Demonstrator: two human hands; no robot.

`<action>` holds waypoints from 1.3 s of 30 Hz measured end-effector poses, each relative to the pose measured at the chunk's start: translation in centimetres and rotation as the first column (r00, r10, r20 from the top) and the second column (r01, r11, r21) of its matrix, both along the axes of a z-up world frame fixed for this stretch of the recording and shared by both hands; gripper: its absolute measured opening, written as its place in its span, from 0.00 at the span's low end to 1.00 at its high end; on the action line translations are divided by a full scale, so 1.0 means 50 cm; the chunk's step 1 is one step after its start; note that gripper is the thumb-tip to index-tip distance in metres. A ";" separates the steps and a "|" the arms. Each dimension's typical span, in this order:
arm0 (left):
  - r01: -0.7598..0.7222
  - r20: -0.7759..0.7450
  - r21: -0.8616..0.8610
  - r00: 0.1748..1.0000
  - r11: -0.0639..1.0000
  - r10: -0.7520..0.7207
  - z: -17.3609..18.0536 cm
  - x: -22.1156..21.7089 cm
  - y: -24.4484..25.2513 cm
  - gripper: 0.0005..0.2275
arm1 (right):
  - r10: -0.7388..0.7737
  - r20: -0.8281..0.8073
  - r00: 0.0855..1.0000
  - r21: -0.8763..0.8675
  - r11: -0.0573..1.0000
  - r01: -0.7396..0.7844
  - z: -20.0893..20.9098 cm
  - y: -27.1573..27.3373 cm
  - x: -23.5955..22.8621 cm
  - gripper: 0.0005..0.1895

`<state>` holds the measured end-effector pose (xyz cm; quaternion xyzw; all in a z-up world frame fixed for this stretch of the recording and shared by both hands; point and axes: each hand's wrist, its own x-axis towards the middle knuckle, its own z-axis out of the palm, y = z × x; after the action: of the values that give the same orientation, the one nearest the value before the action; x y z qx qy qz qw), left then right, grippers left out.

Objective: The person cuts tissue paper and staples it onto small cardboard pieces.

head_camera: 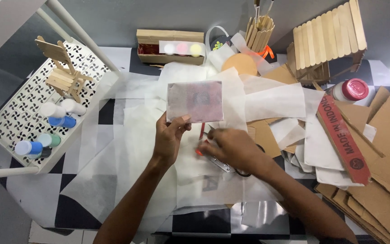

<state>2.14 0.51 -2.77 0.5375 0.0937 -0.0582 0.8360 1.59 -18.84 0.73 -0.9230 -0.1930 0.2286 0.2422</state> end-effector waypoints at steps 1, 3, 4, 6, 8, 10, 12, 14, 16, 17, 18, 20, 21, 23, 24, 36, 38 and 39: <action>0.000 0.001 0.000 1.000 1.000 0.000 -0.004 0.001 0.000 0.08 | 0.000 0.001 1.000 0.000 1.000 0.000 0.007 -0.014 0.004 0.28; -0.019 0.010 -0.049 1.000 0.999 0.019 -0.012 0.003 -0.001 0.08 | -0.224 -0.022 0.974 0.184 0.957 0.224 0.020 -0.042 0.011 0.19; -0.018 0.013 -0.049 1.000 0.999 0.019 -0.014 0.003 -0.001 0.08 | -0.224 -0.019 0.974 0.185 0.957 0.224 0.013 -0.055 0.024 0.19; -0.006 0.018 -0.047 1.000 0.999 0.007 -0.020 0.001 -0.001 0.07 | -0.398 -0.260 0.880 0.490 0.731 0.475 -0.001 -0.080 0.047 0.19; 0.014 0.024 -0.031 1.000 0.999 -0.013 -0.037 0.001 0.000 0.07 | -0.385 -0.277 0.881 0.605 0.643 0.471 -0.004 -0.082 0.051 0.22; 0.034 0.028 -0.015 0.999 0.999 -0.034 -0.057 0.006 0.003 0.08 | -0.369 -0.294 0.882 0.705 0.538 0.461 -0.015 -0.083 0.054 0.27; 0.158 0.061 0.060 0.985 0.986 -0.161 -0.081 0.015 0.008 0.10 | -0.333 -0.271 0.903 0.773 0.483 0.410 -0.035 -0.082 0.058 0.22; 0.177 0.063 0.121 0.981 0.977 -0.185 -0.072 0.017 0.013 0.11 | -0.372 -0.235 0.898 0.775 0.486 0.404 -0.038 -0.094 0.061 0.20; 0.195 0.062 0.181 0.976 0.964 -0.209 -0.035 0.019 0.021 0.12 | -0.409 -0.199 0.891 0.776 0.489 0.398 -0.022 -0.111 0.063 0.17; 0.158 0.049 0.278 0.983 0.947 -0.178 -0.004 0.020 0.025 0.14 | -0.503 -0.148 0.852 0.781 0.469 0.413 -0.004 -0.123 0.063 0.17; 0.120 0.043 0.373 0.988 0.920 -0.147 0.029 0.022 0.030 0.17 | -0.590 -0.094 0.802 0.788 0.448 0.422 0.015 -0.136 0.065 0.16; 0.209 -0.055 0.574 0.975 0.792 -0.217 0.049 0.018 0.042 0.16 | -0.644 -0.025 0.765 0.806 0.439 0.396 0.058 -0.159 0.063 0.16; 0.299 -0.169 0.732 0.950 0.613 -0.261 0.060 0.016 0.047 0.15 | -0.695 0.040 0.717 0.823 0.431 0.371 0.080 -0.171 0.063 0.15; 0.430 -0.313 0.813 0.892 0.394 -0.327 0.084 0.004 0.033 0.16 | -0.742 0.016 0.670 0.812 0.401 0.424 0.108 -0.173 0.063 0.14; 0.544 -0.470 0.826 0.809 0.147 -0.353 0.094 -0.004 0.024 0.17 | -0.787 -0.013 0.616 0.794 0.366 0.485 0.120 -0.175 0.060 0.14; 0.590 -0.346 0.736 0.749 0.331 -0.565 0.055 -0.016 0.027 0.10 | -0.752 -0.110 0.650 0.819 0.301 0.488 0.100 -0.173 0.070 0.14; 0.548 -0.326 0.758 0.787 0.352 -0.524 0.069 -0.016 0.025 0.10 | -0.751 -0.116 0.650 0.817 0.300 0.492 0.102 -0.172 0.070 0.15; 0.506 -0.304 0.779 0.821 0.370 -0.484 0.076 -0.016 0.023 0.10 | -0.751 -0.123 0.648 0.815 0.296 0.498 0.103 -0.173 0.070 0.15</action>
<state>1.35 1.64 1.04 0.8693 -0.0458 -0.2600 0.4179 5.08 -27.47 5.89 -0.7327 0.0748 -0.1320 0.6635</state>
